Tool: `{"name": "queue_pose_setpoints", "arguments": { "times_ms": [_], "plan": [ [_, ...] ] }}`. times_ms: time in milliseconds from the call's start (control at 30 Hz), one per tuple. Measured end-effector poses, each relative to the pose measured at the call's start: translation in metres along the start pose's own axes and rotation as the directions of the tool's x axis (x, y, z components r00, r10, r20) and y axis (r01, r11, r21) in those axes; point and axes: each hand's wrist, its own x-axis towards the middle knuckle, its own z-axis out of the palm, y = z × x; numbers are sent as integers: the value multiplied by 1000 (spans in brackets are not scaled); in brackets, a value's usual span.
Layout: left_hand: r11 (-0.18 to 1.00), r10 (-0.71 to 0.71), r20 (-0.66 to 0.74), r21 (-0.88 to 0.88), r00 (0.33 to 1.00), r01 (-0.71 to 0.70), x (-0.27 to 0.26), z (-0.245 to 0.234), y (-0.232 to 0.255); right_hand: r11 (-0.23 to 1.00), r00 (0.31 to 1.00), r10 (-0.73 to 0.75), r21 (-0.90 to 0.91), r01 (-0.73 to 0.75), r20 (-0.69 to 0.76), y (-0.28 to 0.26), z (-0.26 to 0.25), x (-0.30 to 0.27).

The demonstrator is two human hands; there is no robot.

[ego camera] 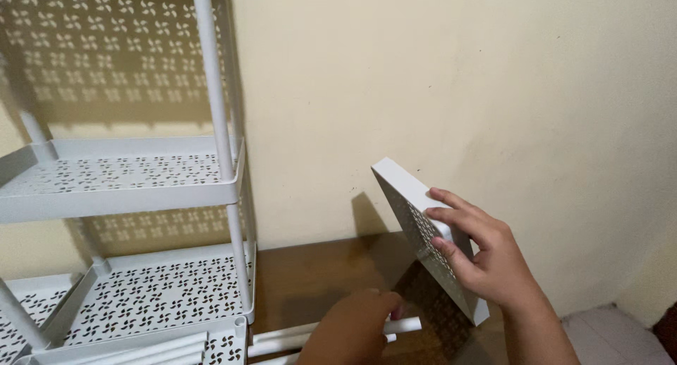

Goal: The person assembles a white plastic shelving unit by inserting white support rods into perforated shelves and side panels. They connect multiple components on a wooden table, forming a multi-tiered structure.

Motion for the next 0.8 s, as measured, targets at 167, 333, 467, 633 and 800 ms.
{"name": "queue_pose_setpoints", "arguments": {
  "times_ms": [167,333,467,633,800],
  "plan": [
    [991,-78,105,116,991,65,22,38,-25,993,994,110,51,-109,-5,-2,0,0],
    [964,-82,169,264,982,35,34,79,-61,999,998,-39,18,40,-42,1,3,-1],
    [937,-112,197,347,974,37,36,91,-70,999,997,28,36,-25,-72,3,2,-1],
    [885,-255,200,443,946,145,37,79,-61,996,986,87,-24,-91,-141,7,-3,0],
    [850,-376,185,459,908,259,33,66,-73,999,976,32,-11,-35,-213,13,-3,-1]
  ]
}}
